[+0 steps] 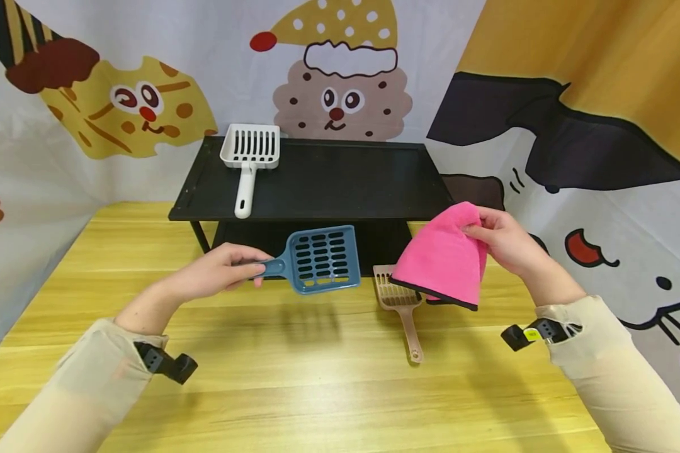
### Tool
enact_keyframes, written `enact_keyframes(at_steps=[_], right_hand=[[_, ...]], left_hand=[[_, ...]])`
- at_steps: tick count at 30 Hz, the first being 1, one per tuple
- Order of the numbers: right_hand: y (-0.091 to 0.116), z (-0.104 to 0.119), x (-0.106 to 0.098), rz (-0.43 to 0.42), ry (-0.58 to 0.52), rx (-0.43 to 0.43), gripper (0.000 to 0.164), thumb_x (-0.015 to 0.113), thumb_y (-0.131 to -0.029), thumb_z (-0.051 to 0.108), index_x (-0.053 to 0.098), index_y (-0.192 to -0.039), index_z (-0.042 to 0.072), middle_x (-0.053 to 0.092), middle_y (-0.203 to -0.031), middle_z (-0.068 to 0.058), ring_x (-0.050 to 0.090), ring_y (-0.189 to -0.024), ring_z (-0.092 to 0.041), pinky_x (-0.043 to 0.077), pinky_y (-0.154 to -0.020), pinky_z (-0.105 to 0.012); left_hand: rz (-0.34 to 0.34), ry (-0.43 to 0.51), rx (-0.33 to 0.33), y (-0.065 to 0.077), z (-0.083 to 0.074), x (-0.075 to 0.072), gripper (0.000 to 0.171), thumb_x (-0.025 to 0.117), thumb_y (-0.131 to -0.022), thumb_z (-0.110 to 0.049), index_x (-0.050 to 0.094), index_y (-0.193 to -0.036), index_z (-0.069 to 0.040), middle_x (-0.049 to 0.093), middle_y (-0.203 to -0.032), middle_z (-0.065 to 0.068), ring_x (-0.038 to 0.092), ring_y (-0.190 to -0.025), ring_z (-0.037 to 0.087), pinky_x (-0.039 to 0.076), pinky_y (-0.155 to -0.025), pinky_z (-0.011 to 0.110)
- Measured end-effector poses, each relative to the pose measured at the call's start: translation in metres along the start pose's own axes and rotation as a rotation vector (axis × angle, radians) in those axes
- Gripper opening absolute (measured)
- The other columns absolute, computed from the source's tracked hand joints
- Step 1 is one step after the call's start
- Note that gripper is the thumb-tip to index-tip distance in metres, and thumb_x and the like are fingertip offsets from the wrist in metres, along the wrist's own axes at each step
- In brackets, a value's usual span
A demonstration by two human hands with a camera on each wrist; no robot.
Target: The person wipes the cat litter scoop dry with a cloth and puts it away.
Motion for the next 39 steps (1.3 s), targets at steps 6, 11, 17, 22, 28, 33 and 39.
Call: enact_keyframes(at_steps=[6,11,17,22,28,33,39], right_hand=[[0.016,-0.007,-0.018,-0.024,-0.009,0.006,0.026,0.045,-0.096,0.001,0.063,-0.103,0.018,0.064,-0.087,0.005,0.061,-0.07,-0.009,0.052,-0.063,-0.018],[0.024,-0.011,-0.03,-0.065,0.021,0.034,0.023,0.046,-0.096,0.004,0.061,-0.104,0.019,0.064,-0.086,0.005,0.061,-0.069,-0.008,0.052,-0.063,-0.018],[0.031,-0.015,-0.038,-0.106,0.012,0.073,0.024,0.047,-0.096,0.005,0.063,-0.101,0.021,0.065,-0.084,0.006,0.06,-0.068,-0.008,0.052,-0.063,-0.017],[0.033,-0.018,-0.039,-0.118,0.008,0.1,0.021,0.048,-0.096,0.007,0.062,-0.1,0.022,0.065,-0.083,0.006,0.061,-0.068,-0.008,0.052,-0.064,-0.017],[0.034,-0.024,-0.04,-0.125,0.023,0.12,0.018,0.049,-0.096,0.01,0.061,-0.102,0.022,0.065,-0.084,0.007,0.061,-0.069,-0.008,0.052,-0.064,-0.017],[0.035,-0.028,-0.043,-0.121,-0.004,0.104,0.021,0.048,-0.097,0.008,0.062,-0.101,0.022,0.064,-0.084,0.006,0.06,-0.069,-0.008,0.052,-0.064,-0.017],[0.035,-0.034,-0.045,-0.129,-0.009,0.105,0.022,0.048,-0.097,0.007,0.063,-0.101,0.023,0.064,-0.084,0.007,0.06,-0.069,-0.008,0.051,-0.064,-0.017]], left_hand=[[-0.034,0.031,-0.042,-0.005,-0.009,0.003,0.027,0.048,-0.098,-0.022,0.061,-0.109,-0.001,0.058,-0.073,0.001,0.031,-0.043,0.01,0.027,-0.042,0.024],[-0.05,0.064,-0.058,-0.01,-0.014,0.003,0.026,0.046,-0.099,-0.019,0.062,-0.107,-0.001,0.046,-0.059,0.001,0.031,-0.045,0.011,0.026,-0.044,0.024],[-0.101,0.17,-0.08,-0.02,-0.019,0.005,0.028,0.04,-0.099,-0.012,0.056,-0.117,0.002,0.051,-0.067,-0.002,0.034,-0.049,0.009,0.028,-0.05,0.023],[-0.162,0.262,-0.1,-0.029,-0.027,0.006,0.032,0.038,-0.1,-0.013,0.05,-0.125,0.003,0.056,-0.078,-0.005,0.036,-0.053,0.007,0.03,-0.053,0.02],[-0.226,0.365,-0.154,-0.039,-0.038,0.01,0.035,0.034,-0.102,-0.013,0.042,-0.132,0.003,0.059,-0.086,-0.006,0.037,-0.055,0.005,0.03,-0.053,0.018],[-0.267,0.406,-0.177,-0.047,-0.046,0.012,0.036,0.03,-0.102,-0.012,0.037,-0.134,0.004,0.056,-0.088,-0.002,0.036,-0.056,0.004,0.031,-0.052,0.016],[-0.248,0.435,-0.21,-0.053,-0.053,0.012,0.037,0.028,-0.102,-0.014,0.027,-0.136,0.002,0.053,-0.091,0.002,0.036,-0.06,0.006,0.031,-0.053,0.017]])
Point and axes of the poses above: each hand's wrist, its own y-axis away from the middle knuckle, its own x-axis out of the palm, z = x × y, the point moved 1 cm from there along -y, towards the middle knuckle
